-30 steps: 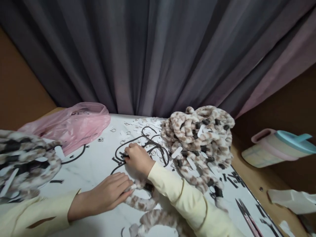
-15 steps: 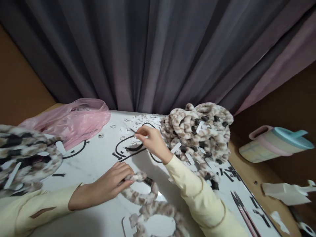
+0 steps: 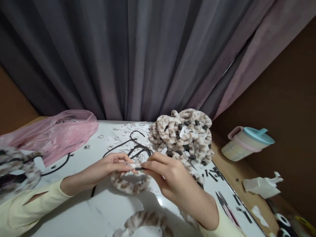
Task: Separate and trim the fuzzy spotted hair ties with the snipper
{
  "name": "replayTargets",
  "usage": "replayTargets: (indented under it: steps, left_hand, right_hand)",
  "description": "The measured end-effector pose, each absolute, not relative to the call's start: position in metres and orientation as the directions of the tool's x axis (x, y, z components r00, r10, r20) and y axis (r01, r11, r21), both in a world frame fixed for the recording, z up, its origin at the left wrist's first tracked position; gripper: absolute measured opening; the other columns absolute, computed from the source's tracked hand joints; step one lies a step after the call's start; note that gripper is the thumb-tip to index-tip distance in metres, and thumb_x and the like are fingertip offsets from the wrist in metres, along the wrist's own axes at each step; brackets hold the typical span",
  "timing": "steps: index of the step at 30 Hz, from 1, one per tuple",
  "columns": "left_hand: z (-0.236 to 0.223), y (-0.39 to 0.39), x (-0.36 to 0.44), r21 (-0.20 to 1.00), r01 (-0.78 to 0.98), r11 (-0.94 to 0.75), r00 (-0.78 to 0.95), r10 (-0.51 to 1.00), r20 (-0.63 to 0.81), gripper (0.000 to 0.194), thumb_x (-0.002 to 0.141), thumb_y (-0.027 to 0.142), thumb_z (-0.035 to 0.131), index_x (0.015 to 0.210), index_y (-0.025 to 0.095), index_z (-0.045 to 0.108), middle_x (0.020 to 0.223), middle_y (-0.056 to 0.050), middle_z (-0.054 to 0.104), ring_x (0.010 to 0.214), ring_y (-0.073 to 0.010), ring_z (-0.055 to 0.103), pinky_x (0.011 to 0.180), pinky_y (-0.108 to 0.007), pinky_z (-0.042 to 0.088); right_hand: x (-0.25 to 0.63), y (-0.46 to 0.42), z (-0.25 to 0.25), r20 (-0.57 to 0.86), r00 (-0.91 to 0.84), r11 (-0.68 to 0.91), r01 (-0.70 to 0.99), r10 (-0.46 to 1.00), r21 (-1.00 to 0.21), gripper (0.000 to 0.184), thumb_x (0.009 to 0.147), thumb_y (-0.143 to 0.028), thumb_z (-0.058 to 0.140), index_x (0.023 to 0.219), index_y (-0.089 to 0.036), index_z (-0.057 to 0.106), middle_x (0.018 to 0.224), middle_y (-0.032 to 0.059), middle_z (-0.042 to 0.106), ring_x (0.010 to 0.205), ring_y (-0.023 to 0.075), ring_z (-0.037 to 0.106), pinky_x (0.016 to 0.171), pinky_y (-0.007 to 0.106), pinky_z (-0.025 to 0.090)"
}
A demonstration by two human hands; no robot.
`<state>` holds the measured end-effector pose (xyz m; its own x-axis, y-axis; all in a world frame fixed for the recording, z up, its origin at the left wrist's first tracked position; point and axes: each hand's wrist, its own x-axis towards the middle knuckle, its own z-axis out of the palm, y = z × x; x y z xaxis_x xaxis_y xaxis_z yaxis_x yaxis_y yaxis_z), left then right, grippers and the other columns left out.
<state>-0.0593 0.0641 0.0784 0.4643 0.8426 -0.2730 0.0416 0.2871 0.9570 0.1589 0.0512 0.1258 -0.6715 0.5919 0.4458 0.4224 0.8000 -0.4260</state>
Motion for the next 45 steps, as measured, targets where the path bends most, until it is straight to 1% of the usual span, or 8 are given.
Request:
replayTargets:
  steps: [9, 18, 21, 25, 31, 35, 40, 45]
  left_hand:
    - [0.100, 0.066, -0.038, 0.898, 0.054, 0.436, 0.531, 0.749, -0.396, 0.019, 0.072, 0.031, 0.066, 0.074, 0.015, 0.056, 0.053, 0.008, 0.035, 0.048, -0.0052, 0.023, 0.045, -0.019, 0.015]
    - [0.099, 0.062, -0.038, 0.931, 0.194, 0.308, 0.515, 0.776, -0.364, 0.031, 0.075, 0.046, 0.064, 0.075, 0.016, 0.057, 0.053, 0.008, 0.042, 0.045, -0.0050, 0.024, 0.041, -0.018, 0.015]
    - [0.098, 0.060, -0.037, 0.938, 0.264, 0.227, 0.477, 0.814, -0.331, 0.031, 0.073, 0.045, 0.065, 0.080, 0.016, 0.058, 0.061, 0.005, 0.058, 0.043, -0.0044, 0.028, 0.041, -0.018, 0.019]
    - [0.098, 0.056, -0.035, 0.944, 0.320, 0.074, 0.433, 0.875, -0.215, 0.025, 0.074, 0.040, 0.065, 0.080, 0.017, 0.058, 0.076, 0.000, 0.067, 0.058, -0.0090, 0.050, 0.052, -0.018, 0.034]
    - [0.086, 0.044, -0.037, 0.827, 0.495, -0.268, 0.360, 0.929, 0.085, 0.019, 0.086, 0.037, 0.051, 0.087, 0.019, 0.058, 0.060, 0.005, 0.058, 0.052, -0.0101, 0.052, 0.051, -0.019, 0.039]
    - [0.077, 0.039, -0.038, 0.685, 0.501, -0.529, 0.459, 0.833, 0.309, 0.010, 0.091, 0.022, 0.043, 0.096, 0.021, 0.051, 0.079, 0.001, 0.065, 0.066, -0.0114, 0.061, 0.061, -0.020, 0.046]
    - [0.075, 0.036, -0.037, 0.564, 0.470, -0.679, 0.519, 0.729, 0.446, 0.018, 0.088, 0.011, 0.040, 0.102, 0.022, 0.040, 0.083, 0.001, 0.062, 0.071, -0.0106, 0.064, 0.064, -0.018, 0.050]
    - [0.082, 0.030, -0.039, 0.437, 0.417, -0.797, 0.595, 0.603, 0.531, 0.027, 0.086, 0.006, 0.036, 0.108, 0.022, 0.040, 0.087, -0.002, 0.063, 0.078, -0.0134, 0.065, 0.068, -0.020, 0.052]
  right_hand:
    - [0.165, 0.054, 0.113, 0.392, -0.724, 0.823, 0.506, 0.568, -0.258, 0.027, 0.093, -0.013, 0.038, 0.091, -0.016, 0.065, 0.081, 0.0070, 0.059, 0.065, 0.0125, 0.054, 0.056, 0.023, 0.039]
    - [0.165, 0.054, 0.113, 0.348, -0.752, 0.828, 0.528, 0.560, -0.191, 0.037, 0.085, 0.000, 0.035, 0.090, -0.018, 0.067, 0.079, 0.0055, 0.056, 0.062, 0.0125, 0.050, 0.054, 0.024, 0.033]
    - [0.163, 0.053, 0.112, 0.366, -0.751, 0.834, 0.516, 0.549, -0.194, 0.038, 0.084, 0.001, 0.034, 0.089, -0.018, 0.067, 0.077, 0.0057, 0.055, 0.064, 0.0134, 0.051, 0.055, 0.025, 0.034]
    - [0.162, 0.054, 0.111, 0.402, -0.742, 0.841, 0.507, 0.537, -0.189, 0.032, 0.087, -0.001, 0.036, 0.093, -0.015, 0.064, 0.081, 0.0071, 0.057, 0.070, 0.0155, 0.052, 0.056, 0.026, 0.035]
    - [0.170, 0.053, 0.117, 0.392, -0.741, 0.837, 0.497, 0.546, -0.228, 0.028, 0.089, -0.003, 0.036, 0.098, -0.015, 0.059, 0.088, 0.0089, 0.059, 0.078, 0.0173, 0.055, 0.065, 0.028, 0.043]
    - [0.172, 0.049, 0.124, 0.464, -0.712, 0.841, 0.517, 0.527, -0.162, 0.032, 0.088, -0.001, 0.032, 0.092, -0.015, 0.060, 0.091, 0.0109, 0.060, 0.080, 0.0183, 0.056, 0.064, 0.030, 0.045]
    - [0.168, 0.053, 0.121, 0.572, -0.670, 0.841, 0.537, 0.474, -0.068, 0.032, 0.089, -0.002, 0.035, 0.090, -0.016, 0.064, 0.097, 0.0112, 0.063, 0.087, 0.0217, 0.051, 0.068, 0.036, 0.041]
    - [0.167, 0.065, 0.106, 0.587, -0.636, 0.840, 0.521, 0.501, -0.151, 0.034, 0.083, 0.001, 0.043, 0.091, -0.020, 0.068, 0.096, 0.0086, 0.061, 0.078, 0.0193, 0.048, 0.064, 0.033, 0.037]
